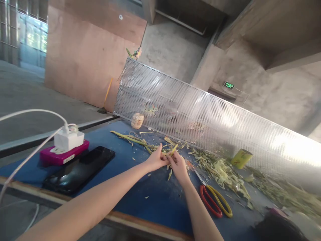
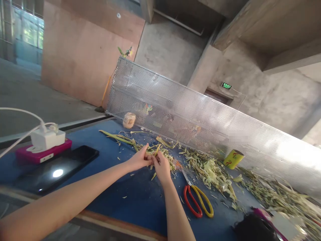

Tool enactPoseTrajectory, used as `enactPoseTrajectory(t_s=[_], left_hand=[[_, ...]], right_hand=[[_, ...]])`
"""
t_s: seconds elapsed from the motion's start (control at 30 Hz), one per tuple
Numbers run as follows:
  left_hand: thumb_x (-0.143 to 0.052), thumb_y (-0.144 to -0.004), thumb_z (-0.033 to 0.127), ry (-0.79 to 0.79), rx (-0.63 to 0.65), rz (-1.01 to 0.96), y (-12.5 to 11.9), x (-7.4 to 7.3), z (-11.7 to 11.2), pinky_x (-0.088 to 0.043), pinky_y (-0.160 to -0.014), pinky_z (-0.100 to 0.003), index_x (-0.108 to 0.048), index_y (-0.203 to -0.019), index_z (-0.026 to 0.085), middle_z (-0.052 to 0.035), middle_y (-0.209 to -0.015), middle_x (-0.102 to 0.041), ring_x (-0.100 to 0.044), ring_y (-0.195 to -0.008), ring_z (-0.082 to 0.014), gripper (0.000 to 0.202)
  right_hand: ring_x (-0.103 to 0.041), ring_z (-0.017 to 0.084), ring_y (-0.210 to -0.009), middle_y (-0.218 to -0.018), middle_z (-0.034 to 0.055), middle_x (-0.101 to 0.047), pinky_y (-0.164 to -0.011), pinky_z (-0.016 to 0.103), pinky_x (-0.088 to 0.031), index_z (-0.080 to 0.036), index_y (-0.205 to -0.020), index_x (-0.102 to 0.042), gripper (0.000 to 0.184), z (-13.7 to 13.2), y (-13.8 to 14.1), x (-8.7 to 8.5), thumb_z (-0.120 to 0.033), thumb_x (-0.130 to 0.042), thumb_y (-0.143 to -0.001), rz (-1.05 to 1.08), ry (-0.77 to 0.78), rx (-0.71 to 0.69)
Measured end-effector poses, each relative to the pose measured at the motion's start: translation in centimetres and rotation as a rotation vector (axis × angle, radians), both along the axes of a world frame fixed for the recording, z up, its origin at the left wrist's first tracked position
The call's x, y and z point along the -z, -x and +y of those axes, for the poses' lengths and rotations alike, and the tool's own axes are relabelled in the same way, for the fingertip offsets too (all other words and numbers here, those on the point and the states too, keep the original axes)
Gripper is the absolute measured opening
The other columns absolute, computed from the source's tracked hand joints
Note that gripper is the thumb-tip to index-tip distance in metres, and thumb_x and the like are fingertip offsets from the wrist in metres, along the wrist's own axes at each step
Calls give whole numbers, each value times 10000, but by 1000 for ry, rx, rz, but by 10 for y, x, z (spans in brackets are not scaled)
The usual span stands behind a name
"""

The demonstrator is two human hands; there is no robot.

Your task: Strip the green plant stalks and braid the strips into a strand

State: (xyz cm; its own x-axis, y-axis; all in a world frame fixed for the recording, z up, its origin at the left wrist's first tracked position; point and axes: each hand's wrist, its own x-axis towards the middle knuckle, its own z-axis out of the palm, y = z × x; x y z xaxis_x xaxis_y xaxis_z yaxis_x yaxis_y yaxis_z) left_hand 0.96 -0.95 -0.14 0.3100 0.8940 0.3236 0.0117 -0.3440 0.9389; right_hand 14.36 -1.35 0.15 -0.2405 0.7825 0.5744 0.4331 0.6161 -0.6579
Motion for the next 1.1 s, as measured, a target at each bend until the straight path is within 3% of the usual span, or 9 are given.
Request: enactPoseTrajectory(t_s=[0.17, 0.37, 0.47, 0.6, 0.8, 1.1], left_hand=[[-628, -641, 151, 32, -19, -60, -8, -2, -3, -359, -566, -249, 88, -1352, 59, 73, -540, -514, -489, -536, -110, 1013], [-646, -652, 262, -32, -22, -65, 1, -5, -7, -360, -577, -257, 10, -1362, 82, 40, -610, -542, -495, -584, -122, 984], [-576, -721, 337, -92, -25, -84, 5, -10, -7, -354, -565, -258, -37, -1359, 79, 50, -577, -501, -472, -563, -119, 875], [-482, -787, 318, -127, 10, -94, 7, -15, -9, -361, -571, -267, -117, -1351, 84, 51, -529, -488, -465, -539, -123, 711], [-401, -822, 237, -188, -5, -119, 1, -18, -19, -313, -511, -238, -220, -1321, 164, 77, -493, -392, -375, -478, -100, 536], [-379, -835, 202, -382, -47, -17, -1, -28, -30, -312, -516, -232, -184, -1327, 179, 79, -507, -328, -352, -480, -100, 530]], right_hand=[[-490, 117, -562, -591, -32, -485, -537, 212, -383, -180, -730, -499, 143, 2, 0, -4, -322, -516, -733, 156, 78, 16], [-256, 51, -347, -444, -88, -323, -348, 190, -199, -192, -662, -433, 340, 6, -4, -4, -521, -511, -698, 301, 314, -85], [-231, 45, -332, -424, -93, -314, -336, 189, -166, -188, -686, -451, 379, 5, -4, -5, -560, -523, -673, 278, 344, -141], [-245, 40, -365, -456, -80, -359, -359, 183, -181, -170, -777, -523, 336, -1, -6, -10, -486, -577, -677, 223, 326, -207], [-301, 48, -407, -513, -49, -443, -386, 185, -218, -170, -738, -532, 265, 0, -10, -12, -423, -591, -685, 178, 279, -192], [-427, 91, -538, -618, -12, -497, -515, 213, -358, -168, -744, -562, 178, 4, -7, -7, -342, -559, -703, 217, 138, -198]])
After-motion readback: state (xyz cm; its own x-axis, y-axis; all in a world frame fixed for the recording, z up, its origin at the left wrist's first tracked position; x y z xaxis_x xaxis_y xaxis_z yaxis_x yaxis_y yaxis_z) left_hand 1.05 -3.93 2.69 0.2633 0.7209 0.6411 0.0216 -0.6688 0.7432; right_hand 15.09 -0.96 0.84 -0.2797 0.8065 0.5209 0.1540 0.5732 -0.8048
